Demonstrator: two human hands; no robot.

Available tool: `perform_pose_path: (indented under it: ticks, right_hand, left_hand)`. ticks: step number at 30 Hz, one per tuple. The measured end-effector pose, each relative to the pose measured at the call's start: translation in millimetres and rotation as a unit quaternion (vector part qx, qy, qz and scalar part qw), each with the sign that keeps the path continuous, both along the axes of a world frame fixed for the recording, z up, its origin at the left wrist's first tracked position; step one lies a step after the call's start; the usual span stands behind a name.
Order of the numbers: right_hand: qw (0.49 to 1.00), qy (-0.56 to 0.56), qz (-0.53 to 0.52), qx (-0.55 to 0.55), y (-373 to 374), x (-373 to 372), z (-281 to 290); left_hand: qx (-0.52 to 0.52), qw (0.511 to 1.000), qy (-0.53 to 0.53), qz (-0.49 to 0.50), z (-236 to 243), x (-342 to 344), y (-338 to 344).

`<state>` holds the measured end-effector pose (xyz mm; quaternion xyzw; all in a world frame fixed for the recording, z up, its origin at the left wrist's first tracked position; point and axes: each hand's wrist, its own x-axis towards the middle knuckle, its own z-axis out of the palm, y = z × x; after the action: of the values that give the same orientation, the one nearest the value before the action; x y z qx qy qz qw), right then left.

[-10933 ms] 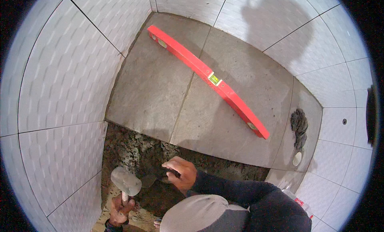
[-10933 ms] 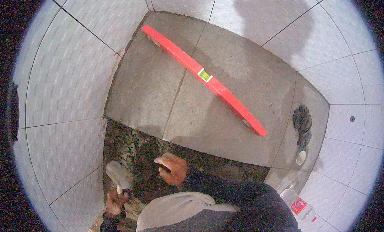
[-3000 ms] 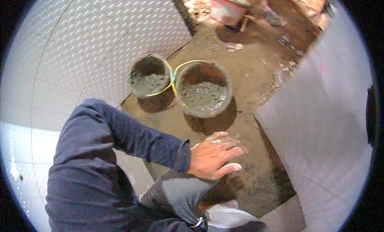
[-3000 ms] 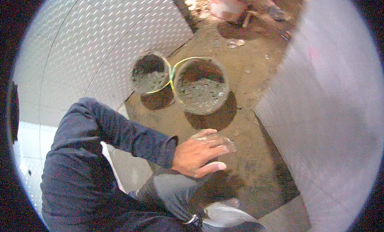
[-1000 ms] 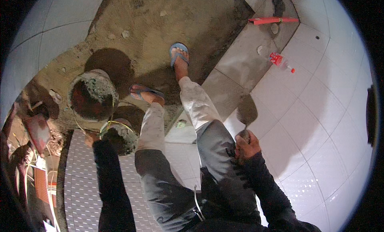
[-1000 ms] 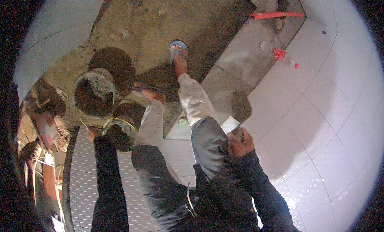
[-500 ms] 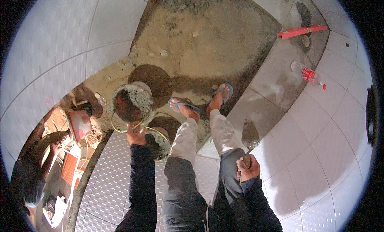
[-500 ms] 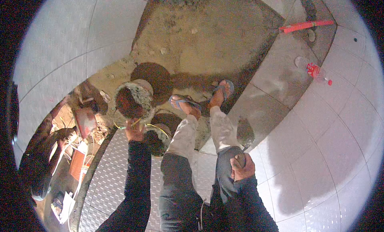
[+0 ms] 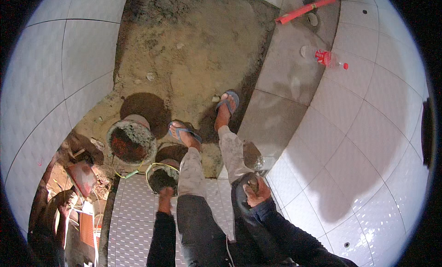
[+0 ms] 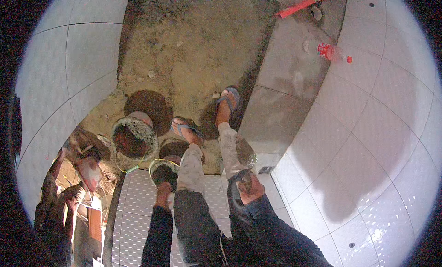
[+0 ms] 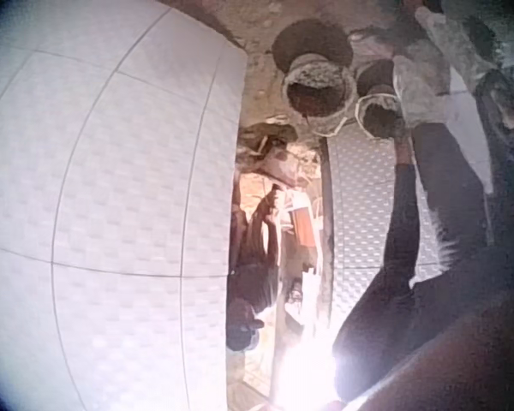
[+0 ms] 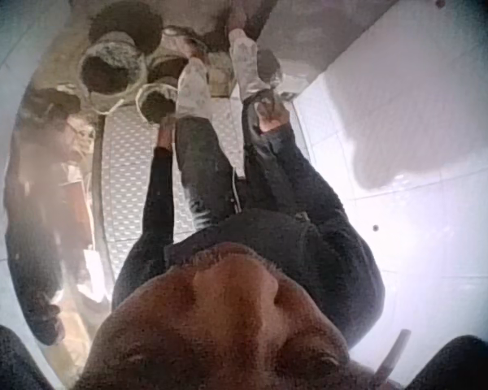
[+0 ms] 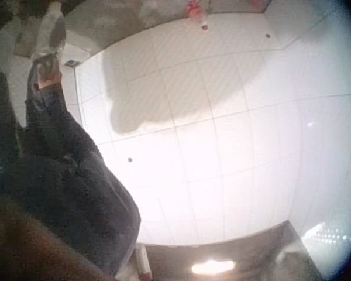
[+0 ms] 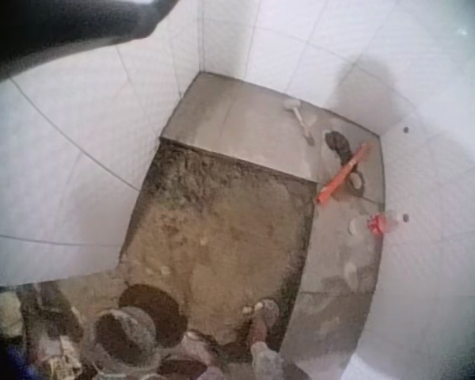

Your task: The person installs a floor tile by applying mortar, positioning the tile, and tapping it with a mallet to level it. They then wipe the tile surface with a cloth and spread additional mortar on the floor.

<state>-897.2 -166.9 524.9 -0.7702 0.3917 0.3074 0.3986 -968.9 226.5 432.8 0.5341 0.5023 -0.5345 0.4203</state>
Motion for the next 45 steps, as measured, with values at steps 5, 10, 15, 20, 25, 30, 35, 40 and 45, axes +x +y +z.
perform_pose_path:
  ticks: [5, 10, 15, 20, 25, 30, 35, 40, 45]
  right_hand:
    - [0.909, -0.105, 0.36, -0.182, 0, -41, -24]
    - [0.962, -0.096, 0.233, -0.102, 5, -66, -35]
    - [0.98, -0.032, 0.178, -0.083, 4, -81, -48]
    - [0.954, -0.116, 0.261, -0.09, -2, -70, -47]
    - [0.995, -0.002, 0.099, -0.015, -12, -99, -51]
    - [0.998, 0.009, 0.05, 0.022, -3, -71, -44]
    - [0.998, 0.041, -0.029, 0.034, 11, -47, -34]
    - [0.999, 0.029, -0.004, 0.032, 7, -41, -35]
    - [0.992, -0.001, 0.125, -0.007, 4, -11, -45]
  left_hand:
    - [0.022, 0.961, -0.116, -0.249, 79, 16, -81]
    - [0.107, 0.93, -0.077, -0.343, 70, 32, -100]
    - [0.1, 0.937, -0.08, -0.326, 62, 23, -96]
    - [0.123, 0.924, -0.035, -0.361, 56, 16, -101]
    - [0.126, 0.913, -0.003, -0.388, 46, 7, -102]
    - [0.14, 0.922, -0.014, -0.36, 42, -9, -102]
    - [0.119, 0.943, -0.002, -0.311, 50, 20, -99]
    - [0.139, 0.931, 0.016, -0.338, 54, 28, -102]
    - [0.107, 0.953, -0.02, -0.283, 54, 24, -90]
